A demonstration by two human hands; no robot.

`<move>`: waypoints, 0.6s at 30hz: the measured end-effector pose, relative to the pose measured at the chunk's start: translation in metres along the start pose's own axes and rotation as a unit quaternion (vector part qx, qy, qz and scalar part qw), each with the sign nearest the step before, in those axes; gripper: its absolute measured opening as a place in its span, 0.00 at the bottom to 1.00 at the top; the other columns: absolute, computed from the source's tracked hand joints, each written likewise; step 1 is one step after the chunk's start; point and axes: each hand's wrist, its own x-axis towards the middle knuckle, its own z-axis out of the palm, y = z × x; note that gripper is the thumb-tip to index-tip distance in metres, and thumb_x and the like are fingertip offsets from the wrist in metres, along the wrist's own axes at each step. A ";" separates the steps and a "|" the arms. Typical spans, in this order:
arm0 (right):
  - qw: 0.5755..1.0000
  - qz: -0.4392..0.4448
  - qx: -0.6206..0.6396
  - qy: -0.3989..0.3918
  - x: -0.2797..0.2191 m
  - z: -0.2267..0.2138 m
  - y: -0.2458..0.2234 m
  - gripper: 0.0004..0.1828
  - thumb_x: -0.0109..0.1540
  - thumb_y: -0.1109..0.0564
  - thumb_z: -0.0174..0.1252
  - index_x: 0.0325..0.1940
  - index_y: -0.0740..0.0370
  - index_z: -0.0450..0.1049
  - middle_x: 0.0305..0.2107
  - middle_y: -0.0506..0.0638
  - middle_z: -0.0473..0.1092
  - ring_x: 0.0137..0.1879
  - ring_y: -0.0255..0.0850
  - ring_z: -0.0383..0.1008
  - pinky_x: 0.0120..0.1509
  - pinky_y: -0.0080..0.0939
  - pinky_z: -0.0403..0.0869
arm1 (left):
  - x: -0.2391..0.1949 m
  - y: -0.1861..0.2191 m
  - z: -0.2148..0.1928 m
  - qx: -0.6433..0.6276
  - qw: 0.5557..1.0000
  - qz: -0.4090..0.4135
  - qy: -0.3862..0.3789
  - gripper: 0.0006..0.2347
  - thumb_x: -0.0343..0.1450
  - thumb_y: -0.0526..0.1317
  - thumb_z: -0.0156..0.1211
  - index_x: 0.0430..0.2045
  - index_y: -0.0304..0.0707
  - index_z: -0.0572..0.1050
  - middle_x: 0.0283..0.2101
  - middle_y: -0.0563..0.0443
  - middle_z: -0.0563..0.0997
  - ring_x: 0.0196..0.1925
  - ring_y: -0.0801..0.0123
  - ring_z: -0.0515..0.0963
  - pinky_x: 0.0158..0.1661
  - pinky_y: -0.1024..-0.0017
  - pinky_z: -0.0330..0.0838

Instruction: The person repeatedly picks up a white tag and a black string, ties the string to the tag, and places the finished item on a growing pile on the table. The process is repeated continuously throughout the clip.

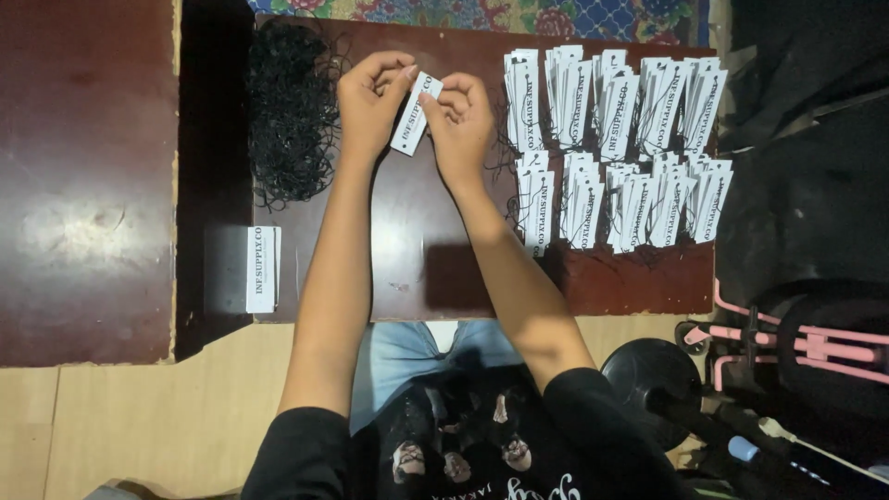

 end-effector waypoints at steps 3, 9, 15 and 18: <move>0.998 0.035 0.054 0.009 0.003 -0.001 0.007 0.13 0.61 0.66 0.62 0.39 0.57 0.64 0.25 0.52 0.71 0.28 0.32 0.72 0.24 0.29 0.71 | 0.000 0.003 0.001 0.027 0.999 0.018 -0.004 0.03 0.74 0.35 0.64 0.35 0.35 0.81 0.33 0.52 0.84 0.33 0.78 0.82 0.32 0.80 0.74; 0.990 0.001 0.138 -0.018 0.003 -0.006 0.006 0.18 0.62 0.72 0.58 0.49 0.60 0.61 0.33 0.59 0.72 0.30 0.40 0.75 0.27 0.33 0.75 | 0.005 0.003 -0.007 0.057 0.991 0.119 0.000 0.02 0.73 0.30 0.65 0.36 0.31 0.83 0.40 0.44 0.84 0.45 0.63 0.82 0.47 0.69 0.78; 0.993 0.010 0.117 -0.004 0.005 -0.005 0.010 0.12 0.58 0.75 0.53 0.42 0.66 0.72 0.37 0.53 0.70 0.34 0.45 0.79 0.32 0.37 0.84 | 0.006 -0.008 -0.023 0.040 0.996 0.079 0.029 0.11 0.78 0.41 0.60 0.49 0.34 0.81 0.46 0.49 0.79 0.49 0.68 0.78 0.49 0.71 0.72; 0.994 -0.001 0.109 0.014 0.004 -0.002 0.005 0.07 0.60 0.72 0.55 0.38 0.65 0.71 0.35 0.52 0.67 0.38 0.40 0.74 0.37 0.37 0.86 | 0.006 -0.011 -0.021 0.042 0.995 0.091 0.018 0.12 0.80 0.41 0.56 0.54 0.36 0.79 0.51 0.49 0.77 0.53 0.67 0.77 0.53 0.70 0.73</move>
